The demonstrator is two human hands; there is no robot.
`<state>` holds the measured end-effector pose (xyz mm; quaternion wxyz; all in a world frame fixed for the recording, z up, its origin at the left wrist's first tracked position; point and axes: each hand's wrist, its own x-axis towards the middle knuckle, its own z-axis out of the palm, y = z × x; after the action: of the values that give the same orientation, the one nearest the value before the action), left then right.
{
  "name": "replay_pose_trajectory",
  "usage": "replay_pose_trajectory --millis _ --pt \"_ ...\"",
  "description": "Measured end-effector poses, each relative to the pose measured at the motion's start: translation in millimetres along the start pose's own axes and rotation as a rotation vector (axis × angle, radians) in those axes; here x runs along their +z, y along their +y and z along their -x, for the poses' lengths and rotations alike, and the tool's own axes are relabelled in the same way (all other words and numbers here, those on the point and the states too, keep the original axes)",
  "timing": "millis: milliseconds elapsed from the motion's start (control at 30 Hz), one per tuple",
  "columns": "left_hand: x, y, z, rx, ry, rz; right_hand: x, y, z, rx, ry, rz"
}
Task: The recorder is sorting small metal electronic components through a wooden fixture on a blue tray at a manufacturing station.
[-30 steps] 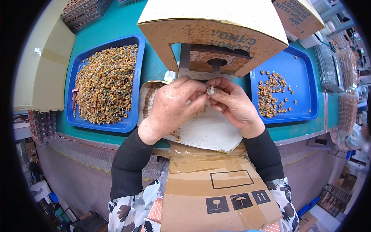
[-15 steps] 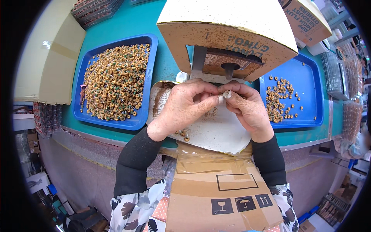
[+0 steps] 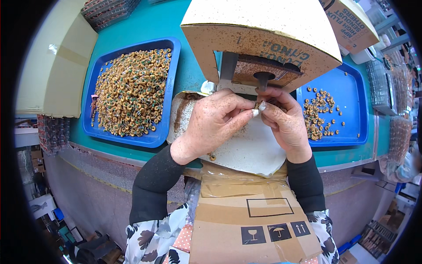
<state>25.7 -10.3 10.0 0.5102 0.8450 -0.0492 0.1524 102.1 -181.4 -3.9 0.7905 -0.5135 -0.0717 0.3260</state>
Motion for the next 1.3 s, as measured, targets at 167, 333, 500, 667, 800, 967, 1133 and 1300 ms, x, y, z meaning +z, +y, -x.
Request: replay_pose_trajectory --millis 167,333,500,667,800,967,1133,1300 --pt "0 6 -1 0.054 0.032 -0.037 -5 -2 1 0.010 -0.030 -0.048" --pt "0 6 0 0.066 0.034 -0.032 -5 -1 1 0.003 -0.056 -0.040" --pt "2 8 -1 0.101 0.053 -0.031 1 -4 1 -0.055 0.027 0.015" --pt "5 15 -4 0.125 0.126 -0.034 -4 -11 -1 0.057 -0.107 -0.068" --pt "5 19 -7 0.095 0.136 -0.040 -1 -13 -3 0.051 -0.080 -0.090" --pt "4 20 -9 0.066 0.115 -0.020 -2 -12 -3 0.068 -0.074 -0.144" --pt "0 19 -13 0.069 0.105 -0.023 -1 -7 -3 0.042 -0.088 -0.190" --pt "-3 14 -19 0.115 0.070 -0.024 7 -8 -1 0.020 -0.037 -0.192"
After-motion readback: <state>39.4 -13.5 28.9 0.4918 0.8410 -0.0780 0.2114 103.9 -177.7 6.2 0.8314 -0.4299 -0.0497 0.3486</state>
